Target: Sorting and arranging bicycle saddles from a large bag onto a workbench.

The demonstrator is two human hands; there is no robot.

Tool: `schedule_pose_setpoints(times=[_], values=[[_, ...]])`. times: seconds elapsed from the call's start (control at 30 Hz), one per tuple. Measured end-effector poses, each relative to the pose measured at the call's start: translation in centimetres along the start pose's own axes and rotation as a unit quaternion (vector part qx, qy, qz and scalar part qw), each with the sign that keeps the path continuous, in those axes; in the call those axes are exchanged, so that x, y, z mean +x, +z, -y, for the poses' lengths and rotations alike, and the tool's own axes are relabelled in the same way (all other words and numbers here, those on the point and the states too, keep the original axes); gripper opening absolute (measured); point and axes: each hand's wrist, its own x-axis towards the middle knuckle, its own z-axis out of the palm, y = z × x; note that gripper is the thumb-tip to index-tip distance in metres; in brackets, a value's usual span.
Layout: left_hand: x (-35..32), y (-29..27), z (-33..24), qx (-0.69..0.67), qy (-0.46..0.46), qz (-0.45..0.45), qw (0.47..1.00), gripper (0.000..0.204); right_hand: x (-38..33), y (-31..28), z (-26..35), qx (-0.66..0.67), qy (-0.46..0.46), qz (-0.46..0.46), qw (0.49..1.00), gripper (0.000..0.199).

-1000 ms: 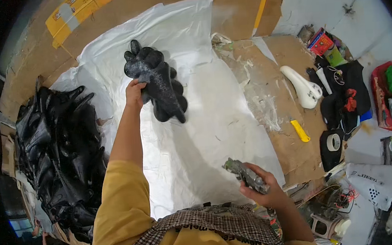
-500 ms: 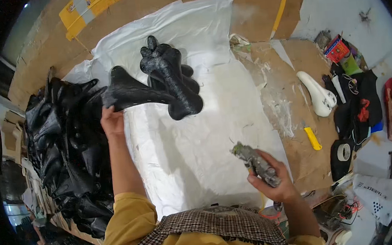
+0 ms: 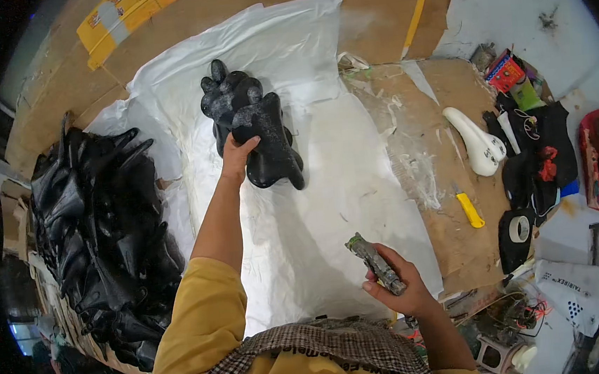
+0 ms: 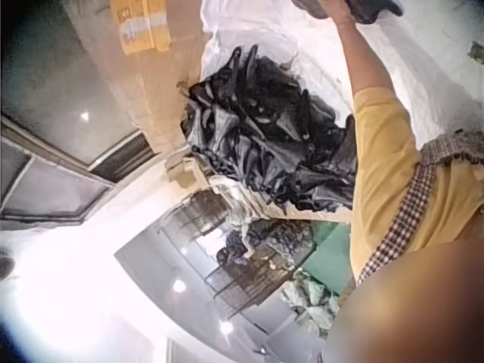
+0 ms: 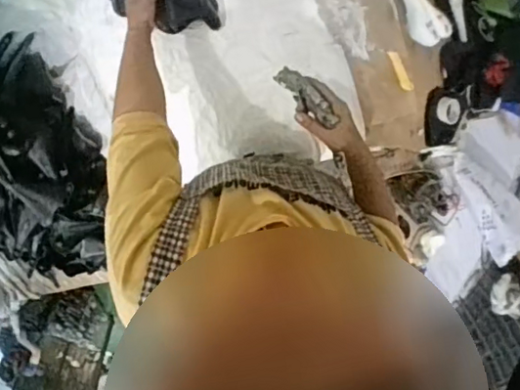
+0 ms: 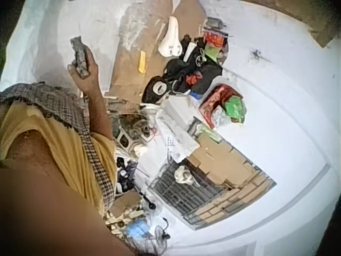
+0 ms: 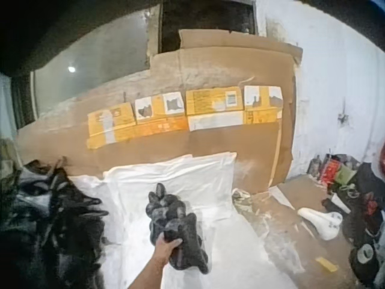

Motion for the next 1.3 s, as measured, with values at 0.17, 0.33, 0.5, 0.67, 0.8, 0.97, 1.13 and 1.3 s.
schedule_pose_setpoints(times=[0.17,0.33,0.5,0.67,0.8,0.97,1.13,1.3], values=[[0.3,-0.4,-0.1,0.054,0.012,0.031,0.998,0.044,0.0,0.5,0.4,-0.024,-0.014,0.019,0.999,0.06],[0.1,0.3,-0.2,0.015,-0.021,0.022,0.999,0.039,-0.7,1.0,0.7,-0.01,0.01,0.01,1.0,0.059],[-3.8,1.2,-2.1,-0.006,0.027,-0.059,0.998,0.042,-1.0,1.2,0.4,-0.03,-0.017,0.001,0.999,0.056],[-8.0,-7.5,-7.5,-0.192,0.097,-0.137,0.967,0.045,0.2,-0.1,3.4,-0.108,-0.079,-0.014,0.991,0.057],[-9.7,-14.2,-9.1,-0.248,0.141,-0.18,0.941,0.043,1.4,0.8,8.6,0.031,-0.121,-0.071,0.99,0.059],[-7.0,-13.8,-5.3,-0.288,0.044,-0.135,0.947,0.033,1.7,0.3,6.6,0.026,-0.098,-0.07,0.992,0.058],[0.2,-7.7,0.1,-0.34,-0.056,-0.045,0.938,0.029,1.7,0.0,0.4,-0.004,-0.005,-0.039,0.999,0.056],[1.7,-1.6,1.8,-0.272,-0.078,-0.088,0.955,0.036,1.4,0.7,-1.0,-0.023,-0.015,-0.002,1.0,0.059]])
